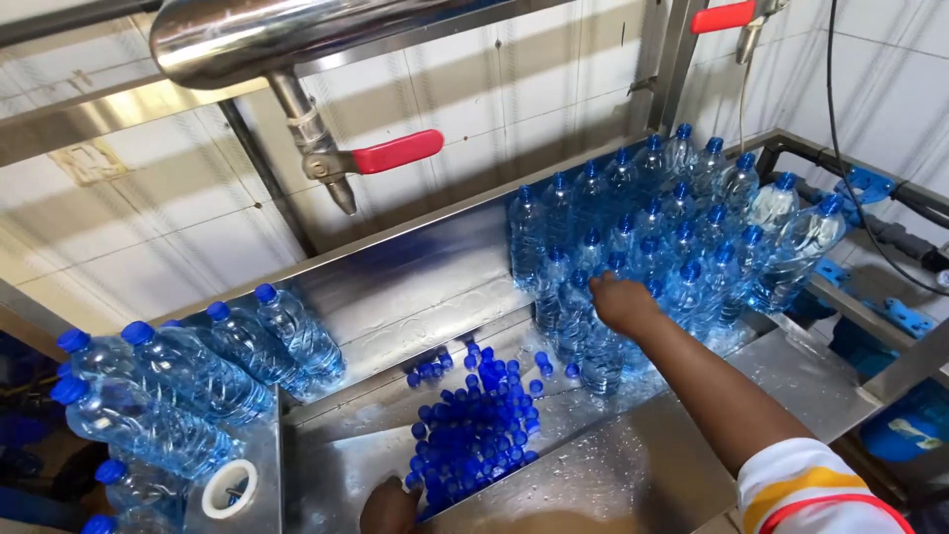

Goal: The person fills clear plastic water bottles from a wall-mounted tap, then screws on blue caps and places the filled bottles on a stainless steel counter. The person repeats this process for multiple bottles.

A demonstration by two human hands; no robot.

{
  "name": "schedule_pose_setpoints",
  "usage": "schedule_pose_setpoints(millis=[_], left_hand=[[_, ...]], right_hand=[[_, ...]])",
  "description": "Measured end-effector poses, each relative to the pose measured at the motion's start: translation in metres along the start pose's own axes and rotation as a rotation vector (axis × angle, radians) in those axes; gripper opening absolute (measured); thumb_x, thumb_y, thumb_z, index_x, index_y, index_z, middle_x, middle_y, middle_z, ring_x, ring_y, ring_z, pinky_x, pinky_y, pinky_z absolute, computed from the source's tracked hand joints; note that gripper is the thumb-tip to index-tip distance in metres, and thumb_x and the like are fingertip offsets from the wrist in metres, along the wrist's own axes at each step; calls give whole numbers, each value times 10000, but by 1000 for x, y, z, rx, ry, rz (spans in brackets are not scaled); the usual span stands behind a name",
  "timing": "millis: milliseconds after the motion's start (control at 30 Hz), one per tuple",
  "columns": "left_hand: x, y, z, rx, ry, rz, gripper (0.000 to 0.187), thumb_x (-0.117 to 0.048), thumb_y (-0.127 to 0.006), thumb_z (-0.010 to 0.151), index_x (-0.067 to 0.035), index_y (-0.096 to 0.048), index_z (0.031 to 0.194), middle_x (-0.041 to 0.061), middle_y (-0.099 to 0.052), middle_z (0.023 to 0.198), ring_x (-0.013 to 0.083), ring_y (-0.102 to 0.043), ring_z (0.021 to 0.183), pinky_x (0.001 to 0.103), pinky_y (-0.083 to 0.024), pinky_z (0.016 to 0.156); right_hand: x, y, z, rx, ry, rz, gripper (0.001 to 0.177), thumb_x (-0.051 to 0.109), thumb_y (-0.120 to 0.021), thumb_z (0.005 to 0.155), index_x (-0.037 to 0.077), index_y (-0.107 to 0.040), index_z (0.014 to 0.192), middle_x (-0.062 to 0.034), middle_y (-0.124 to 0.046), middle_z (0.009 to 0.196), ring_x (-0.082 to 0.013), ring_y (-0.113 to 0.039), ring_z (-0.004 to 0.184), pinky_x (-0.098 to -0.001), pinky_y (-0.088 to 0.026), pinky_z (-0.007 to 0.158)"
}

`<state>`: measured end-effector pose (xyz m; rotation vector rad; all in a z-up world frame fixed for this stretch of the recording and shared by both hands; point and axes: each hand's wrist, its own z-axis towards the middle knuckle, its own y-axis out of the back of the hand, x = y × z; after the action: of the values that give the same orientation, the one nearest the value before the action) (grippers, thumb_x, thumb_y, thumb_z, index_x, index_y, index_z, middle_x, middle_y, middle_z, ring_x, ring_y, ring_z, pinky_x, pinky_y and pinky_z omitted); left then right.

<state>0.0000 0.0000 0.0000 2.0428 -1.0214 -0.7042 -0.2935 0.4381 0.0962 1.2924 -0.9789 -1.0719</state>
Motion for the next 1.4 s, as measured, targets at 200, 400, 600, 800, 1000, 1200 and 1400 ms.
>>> schedule_pose_setpoints(millis=[200, 400, 600, 800, 1000, 1200, 1400], left_hand=[[-35, -32, 64, -218, -165, -171, 522, -585, -585, 1040, -251, -750, 1406, 23, -736, 1470, 268, -685, 1381, 423, -516, 1195], [-92, -1, -10, -215, -330, -329, 575, -564, -727, 1025, -325, -615, 1536, -57, -601, 1630, 232, -550, 1518, 424, -424, 1283], [-118, 6, -49, -324, -736, -642, 1164, -618, -911, 791, -203, -341, 1718, 107, -463, 1741, 328, -455, 1594, 499, -388, 1284], [-52, -18, -36, -609, -703, -843, 1009, -520, -1045, 630, -168, -555, 1439, 73, -746, 1336, 282, -727, 1192, 427, -571, 966], [-6, -15, -62, -490, -604, -1014, 1013, -403, -1038, 658, -158, -558, 1515, 84, -777, 1439, 314, -760, 1300, 434, -622, 1019], [12, -9, -58, -327, -822, -1061, 969, -421, -1020, 701, -135, -553, 1502, 117, -751, 1429, 325, -733, 1329, 451, -589, 1103], [7, -10, -53, -138, -876, -1291, 949, -325, -1055, 607, -114, -638, 1433, 94, -790, 1326, 293, -769, 1229, 443, -618, 1081]], right_hand=[[2, -6, -2, 113, 26, 199, 351, 278, -520, 1120, 37, -590, 1364, -257, -518, 1521, -472, -713, 1095, -597, -635, 839], [76, 19, -65, 60, 218, 380, 304, 246, -480, 1127, 49, -414, 1348, -119, -635, 917, -348, -635, 642, -486, -467, 562], [162, 74, -103, -44, 512, 510, 260, 417, -662, 1107, 158, -658, 1136, -106, -632, 1142, -426, -716, 805, -545, -500, 682], [252, 95, -150, 164, 800, 551, 177, 318, -579, 1135, 164, -577, 1047, -89, -640, 1097, -337, -676, 860, -511, -438, 720], [310, 128, -168, 140, 1141, 281, 185, 261, -528, 1129, 123, -593, 1025, -90, -588, 958, -278, -566, 727, -492, -409, 614], [315, 105, -152, -178, 1338, 573, 152, 144, -607, 1142, 75, -737, 1177, -129, -668, 1104, -326, -593, 984, -472, -448, 750], [372, 65, -122, 141, 1000, 431, 175, 181, -584, 1065, 240, -746, 1099, -28, -680, 1109, -292, -609, 1064, -521, -384, 958]])
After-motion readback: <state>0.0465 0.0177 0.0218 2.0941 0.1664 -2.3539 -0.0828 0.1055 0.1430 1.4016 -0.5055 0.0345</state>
